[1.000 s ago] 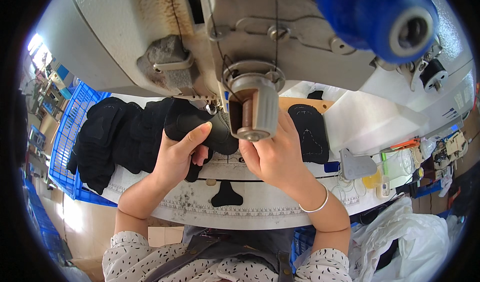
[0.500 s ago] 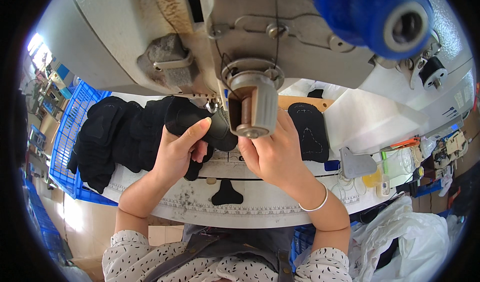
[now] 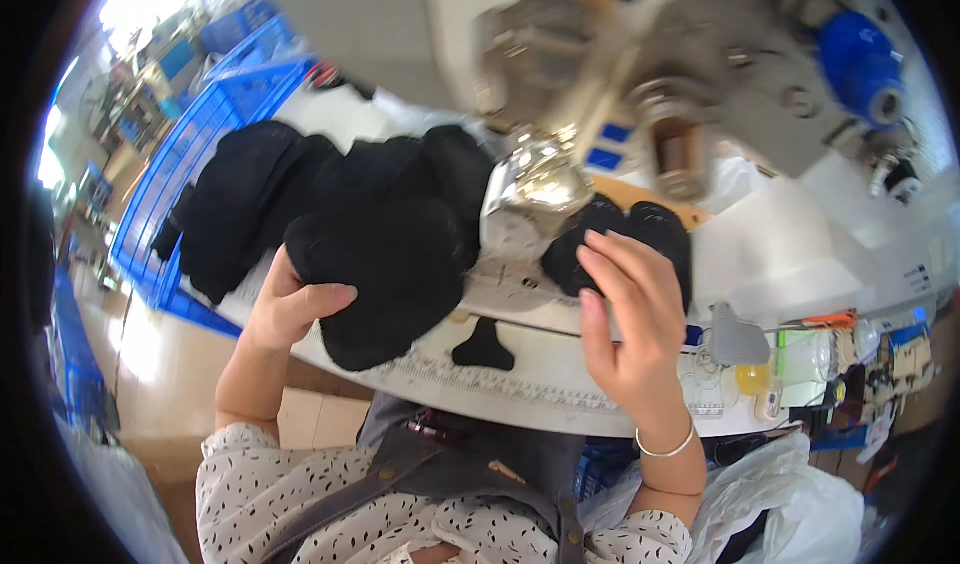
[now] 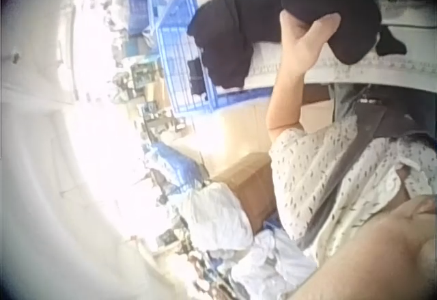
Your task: Sewing together pieces of black fabric to assemble a shoe upper component using an industrial sewing machine.
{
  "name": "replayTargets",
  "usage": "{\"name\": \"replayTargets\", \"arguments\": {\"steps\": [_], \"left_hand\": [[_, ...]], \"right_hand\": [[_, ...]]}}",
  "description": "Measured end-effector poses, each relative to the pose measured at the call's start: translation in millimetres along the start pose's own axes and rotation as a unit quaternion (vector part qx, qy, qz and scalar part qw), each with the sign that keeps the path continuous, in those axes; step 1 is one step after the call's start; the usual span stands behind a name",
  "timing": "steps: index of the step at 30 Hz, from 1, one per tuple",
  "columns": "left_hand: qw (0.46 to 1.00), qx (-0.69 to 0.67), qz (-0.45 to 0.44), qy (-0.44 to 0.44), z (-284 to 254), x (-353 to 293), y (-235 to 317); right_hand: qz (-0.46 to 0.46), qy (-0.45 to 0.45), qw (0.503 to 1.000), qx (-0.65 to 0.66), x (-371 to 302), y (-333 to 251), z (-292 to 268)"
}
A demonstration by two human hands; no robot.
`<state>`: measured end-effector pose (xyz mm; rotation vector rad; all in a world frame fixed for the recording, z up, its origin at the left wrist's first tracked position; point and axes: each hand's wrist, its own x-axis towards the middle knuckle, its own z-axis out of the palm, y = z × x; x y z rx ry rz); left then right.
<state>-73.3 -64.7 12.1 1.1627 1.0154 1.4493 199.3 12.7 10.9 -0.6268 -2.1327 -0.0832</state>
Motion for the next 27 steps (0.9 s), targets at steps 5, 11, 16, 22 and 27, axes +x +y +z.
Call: {"name": "replayTargets", "arguments": {"steps": [5, 11, 16, 22, 27], "left_hand": [[0.961, 0.029, 0.033, -0.272, 2, -14, -7], [0.928, 0.003, -0.005, -0.373, 35, -24, -22], [0.943, -0.078, -0.062, -0.318, 53, -46, -15], [0.951, -0.087, -0.103, -0.279, 56, -59, -13], [0.936, 0.159, -0.067, -0.306, 52, -67, -27]], "right_hand": [[0.166, -0.047, 0.947, 0.272, -29, -41, 0], [0.269, -0.037, 0.891, 0.364, -80, -83, -18], [0.310, 0.045, 0.912, 0.265, -100, -112, -41], [0.206, 0.085, 0.938, 0.266, -96, -127, -43], [0.212, -0.008, 0.949, 0.234, -94, -118, -42]]}}
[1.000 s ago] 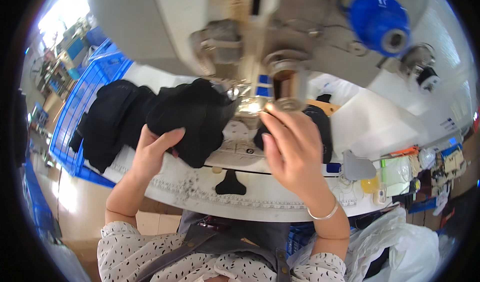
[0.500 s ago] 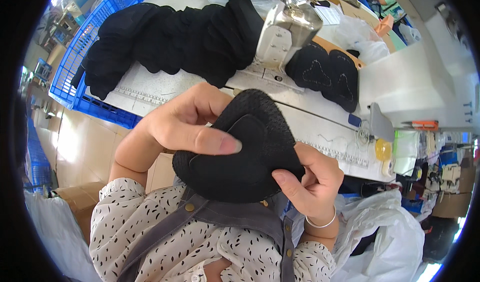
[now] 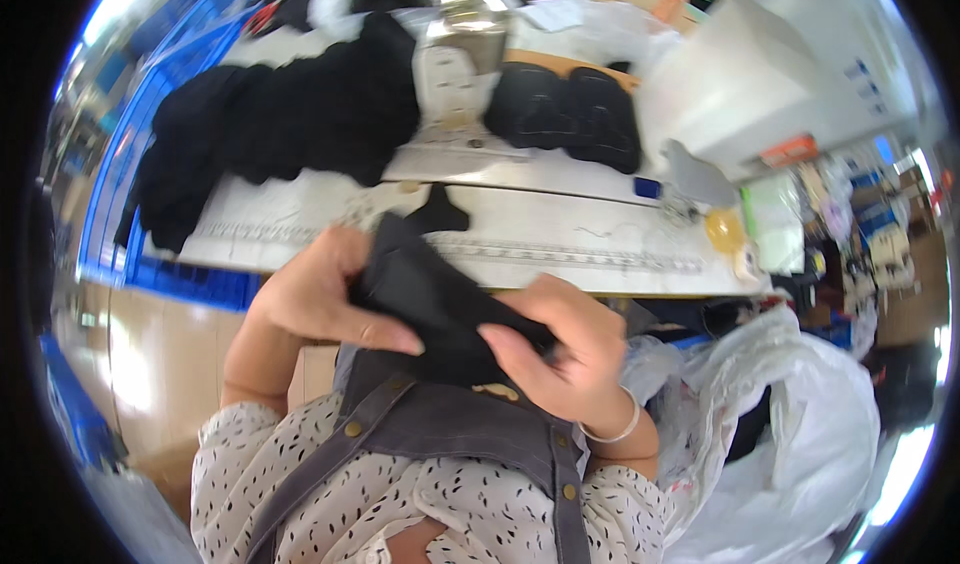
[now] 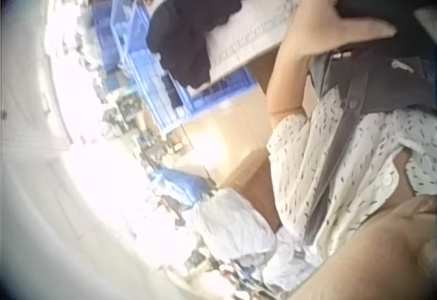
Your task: Sewing together pieces of black fabric to assemble a shoe upper component using an industrial sewing machine.
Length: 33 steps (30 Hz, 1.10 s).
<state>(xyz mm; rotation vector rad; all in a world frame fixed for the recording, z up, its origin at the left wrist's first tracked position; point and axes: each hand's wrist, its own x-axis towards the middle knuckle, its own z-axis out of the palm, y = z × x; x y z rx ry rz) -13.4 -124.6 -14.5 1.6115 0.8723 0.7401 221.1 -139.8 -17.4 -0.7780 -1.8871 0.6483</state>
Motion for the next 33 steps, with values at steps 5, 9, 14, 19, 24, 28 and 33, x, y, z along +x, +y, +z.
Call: {"name": "replayTargets", "arguments": {"steps": [5, 9, 14, 19, 24, 28, 33], "left_hand": [[0.994, 0.003, -0.109, 0.018, 16, 0, -31], [0.974, -0.165, -0.142, 0.058, 23, -7, -50], [0.966, -0.216, -0.112, 0.088, 30, -19, -58], [0.966, -0.222, -0.078, 0.108, 42, -24, -57], [0.952, -0.251, -0.074, 0.158, 50, -22, -56], [0.946, -0.190, -0.032, 0.261, 69, -12, -56], [0.939, -0.299, -0.130, 0.106, 97, -7, -56]], "right_hand": [[0.067, -0.030, 0.997, -0.014, -13, 45, 6], [0.047, 0.055, 0.977, -0.201, -42, 88, -23], [0.082, 0.117, 0.911, -0.386, -57, 125, -89], [0.135, 0.262, 0.832, -0.471, -49, 124, -130], [0.222, -0.088, 0.962, -0.134, -57, 87, -71], [0.046, -0.373, 0.884, 0.279, -61, 44, 6], [-0.012, -0.448, 0.828, 0.337, -58, 28, 71]]}}
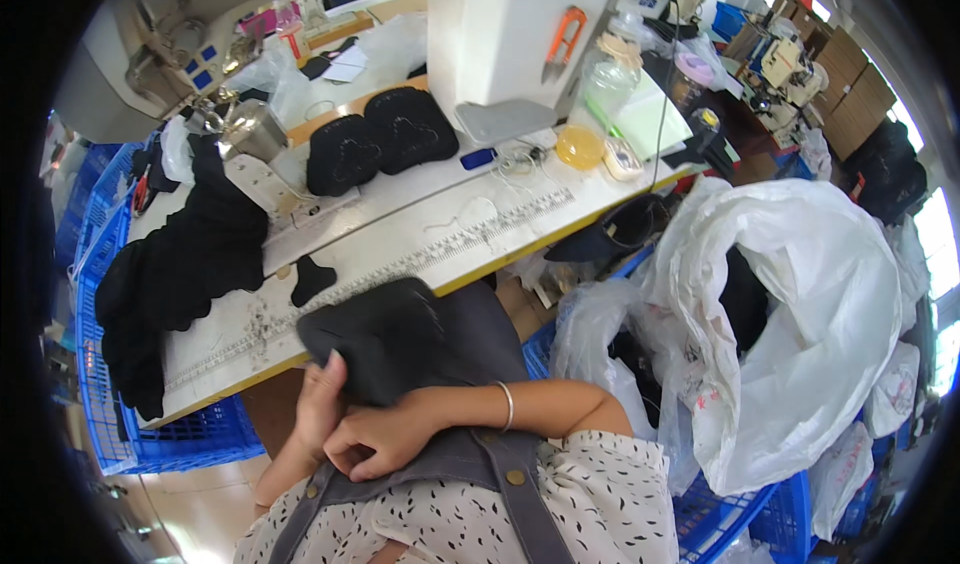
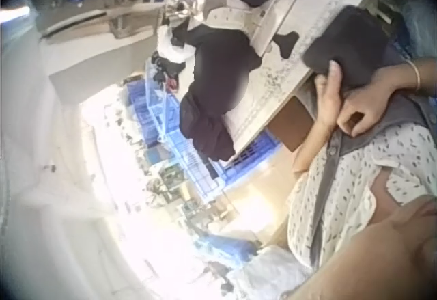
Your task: Sewing together pieces of black fabric to assemble a shoe upper component using an industrial sewing machine.
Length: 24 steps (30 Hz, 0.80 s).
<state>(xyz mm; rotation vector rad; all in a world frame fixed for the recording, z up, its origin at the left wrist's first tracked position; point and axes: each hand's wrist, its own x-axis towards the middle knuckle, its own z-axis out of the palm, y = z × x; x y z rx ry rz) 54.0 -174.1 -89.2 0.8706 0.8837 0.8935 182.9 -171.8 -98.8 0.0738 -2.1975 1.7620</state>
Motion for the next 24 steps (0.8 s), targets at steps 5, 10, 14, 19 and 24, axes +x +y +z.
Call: {"name": "replayTargets", "arguments": {"steps": [5, 10, 14, 19, 24], "left_hand": [[0.998, -0.015, 0.016, -0.052, -5, 2, -18], [0.996, -0.028, 0.079, 0.027, -9, 8, -21], [0.989, -0.070, 0.102, 0.077, -20, -3, 2], [0.992, -0.042, 0.114, 0.039, -29, -19, 27], [0.988, 0.003, 0.146, 0.040, -27, -17, 45]], "right_hand": [[0.055, -0.018, 0.990, 0.126, -11, 9, 0], [0.063, -0.051, 0.994, 0.073, -13, -21, -27], [0.181, 0.246, 0.940, -0.149, -71, -88, -88], [0.239, 0.224, 0.273, -0.904, -127, -133, -212], [0.264, 0.040, 0.223, -0.937, -163, -161, -246]]}}
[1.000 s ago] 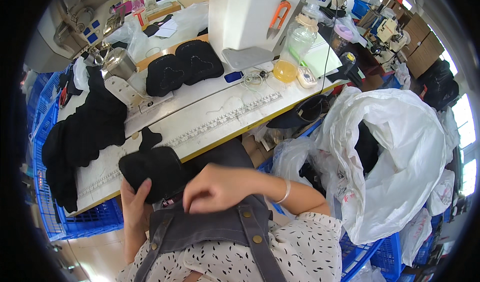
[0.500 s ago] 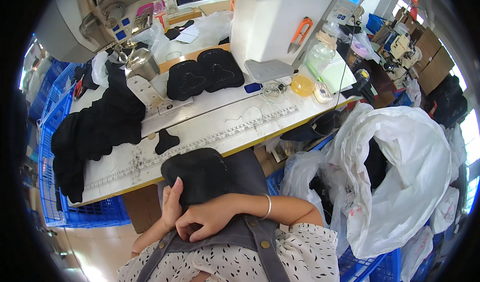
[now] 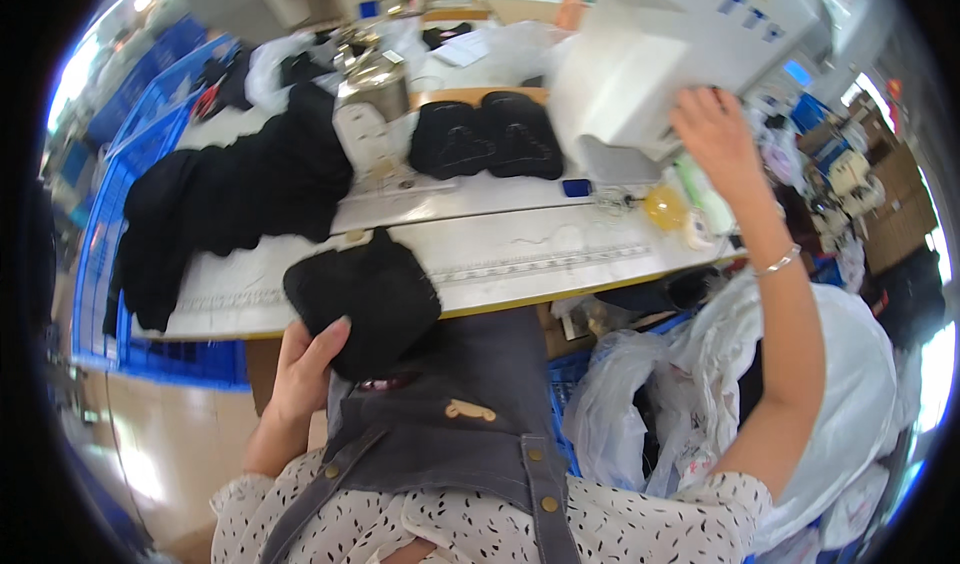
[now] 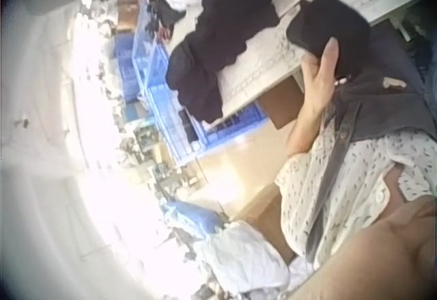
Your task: Sewing together pieces of black fabric to assemble a shoe upper component using an industrial sewing machine.
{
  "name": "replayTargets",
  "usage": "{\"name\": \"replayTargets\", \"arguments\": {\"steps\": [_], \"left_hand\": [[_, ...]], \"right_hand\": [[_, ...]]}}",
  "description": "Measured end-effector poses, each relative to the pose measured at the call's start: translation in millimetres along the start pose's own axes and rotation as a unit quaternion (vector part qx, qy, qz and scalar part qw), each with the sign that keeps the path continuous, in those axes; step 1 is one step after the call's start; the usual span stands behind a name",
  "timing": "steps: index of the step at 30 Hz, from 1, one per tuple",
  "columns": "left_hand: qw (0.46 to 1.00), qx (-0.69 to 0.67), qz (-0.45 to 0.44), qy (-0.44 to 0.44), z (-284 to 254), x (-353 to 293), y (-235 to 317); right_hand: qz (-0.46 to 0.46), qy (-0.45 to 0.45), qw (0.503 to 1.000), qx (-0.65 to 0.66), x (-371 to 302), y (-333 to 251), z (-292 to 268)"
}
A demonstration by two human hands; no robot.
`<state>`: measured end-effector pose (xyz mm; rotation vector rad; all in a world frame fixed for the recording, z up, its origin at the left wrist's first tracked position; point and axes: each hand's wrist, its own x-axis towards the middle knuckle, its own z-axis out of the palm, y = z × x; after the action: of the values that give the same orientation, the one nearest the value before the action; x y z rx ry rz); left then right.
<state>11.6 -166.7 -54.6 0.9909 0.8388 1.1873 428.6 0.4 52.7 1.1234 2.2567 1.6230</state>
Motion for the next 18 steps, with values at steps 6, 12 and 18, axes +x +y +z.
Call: {"name": "replayTargets", "arguments": {"steps": [6, 12, 18], "left_hand": [[0.999, 0.033, 0.013, -0.034, -5, -3, 22], [0.995, 0.092, 0.013, -0.046, -8, -5, 32], [0.990, 0.071, 0.066, -0.099, -10, -9, 35]], "right_hand": [[-0.084, 0.080, 0.993, 0.038, 4, 12, 9], [-0.099, 0.004, 0.989, 0.111, 4, 19, -13], [0.153, 0.063, 0.919, 0.359, -23, -43, -73]]}}
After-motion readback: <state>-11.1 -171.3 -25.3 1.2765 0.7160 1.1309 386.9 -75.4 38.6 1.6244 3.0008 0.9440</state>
